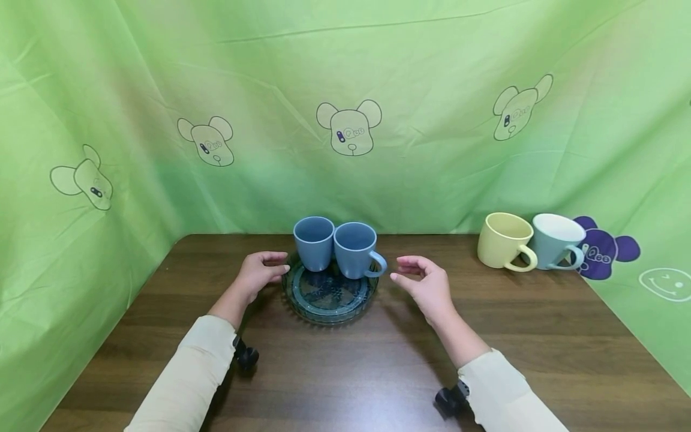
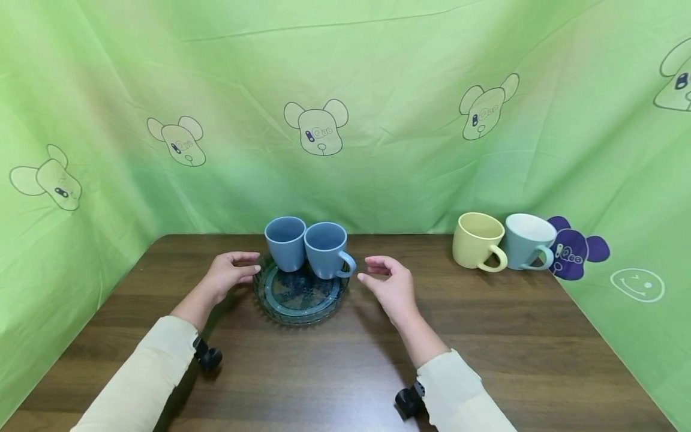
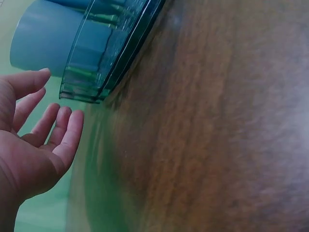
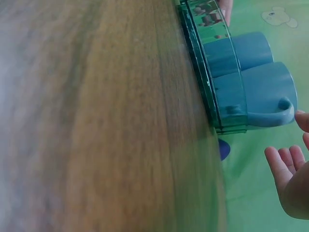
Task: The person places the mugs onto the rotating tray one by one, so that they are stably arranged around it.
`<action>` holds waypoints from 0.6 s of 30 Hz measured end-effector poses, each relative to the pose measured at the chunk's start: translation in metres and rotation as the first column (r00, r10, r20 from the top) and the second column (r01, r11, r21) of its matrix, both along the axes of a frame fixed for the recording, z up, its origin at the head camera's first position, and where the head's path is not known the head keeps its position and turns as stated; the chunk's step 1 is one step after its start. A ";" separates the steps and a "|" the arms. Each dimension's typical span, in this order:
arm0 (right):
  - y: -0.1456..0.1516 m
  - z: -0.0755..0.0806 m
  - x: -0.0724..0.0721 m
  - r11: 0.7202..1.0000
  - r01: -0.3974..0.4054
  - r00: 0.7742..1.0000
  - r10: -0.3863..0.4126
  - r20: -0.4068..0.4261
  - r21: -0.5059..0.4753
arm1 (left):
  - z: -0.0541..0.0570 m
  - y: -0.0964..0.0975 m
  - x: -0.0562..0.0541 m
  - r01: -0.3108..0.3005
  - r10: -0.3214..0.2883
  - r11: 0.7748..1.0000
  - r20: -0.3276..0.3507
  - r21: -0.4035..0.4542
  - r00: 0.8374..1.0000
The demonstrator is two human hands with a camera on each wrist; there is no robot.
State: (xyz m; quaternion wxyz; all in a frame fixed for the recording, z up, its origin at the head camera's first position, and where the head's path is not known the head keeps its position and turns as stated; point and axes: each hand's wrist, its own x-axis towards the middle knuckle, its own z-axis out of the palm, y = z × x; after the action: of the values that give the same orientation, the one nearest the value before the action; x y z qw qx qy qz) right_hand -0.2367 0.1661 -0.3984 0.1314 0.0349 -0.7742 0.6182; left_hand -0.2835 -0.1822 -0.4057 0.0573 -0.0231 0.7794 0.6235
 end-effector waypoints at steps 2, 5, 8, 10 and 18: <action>0.003 0.000 0.001 1.000 -0.008 1.000 0.008 -0.007 -0.007 | 0.001 0.000 -0.003 0.021 -0.021 1.000 0.010 0.001 1.000; 0.007 0.000 0.003 0.999 -0.030 0.999 0.030 -0.023 -0.017 | 0.003 0.000 -0.007 0.057 -0.057 0.998 0.029 -0.002 0.998; 0.012 0.000 0.005 0.998 -0.055 0.998 0.055 -0.034 -0.022 | 0.004 -0.001 -0.011 0.078 -0.077 0.997 0.055 -0.016 0.996; 0.014 0.000 0.005 0.998 -0.066 0.997 0.065 -0.041 -0.020 | 0.005 -0.001 -0.014 0.081 -0.079 0.996 0.074 -0.027 0.994; 0.025 0.002 0.011 0.994 -0.104 0.994 0.103 -0.040 -0.019 | 0.004 -0.003 -0.021 0.094 -0.087 0.994 0.105 -0.062 0.991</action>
State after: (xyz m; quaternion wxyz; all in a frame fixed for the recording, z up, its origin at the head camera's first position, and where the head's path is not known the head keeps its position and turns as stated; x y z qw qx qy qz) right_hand -0.2252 0.1909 -0.3965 0.1147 0.0857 -0.7621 0.6314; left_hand -0.3042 -0.1849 -0.4014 0.1245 -0.0217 0.7960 0.5919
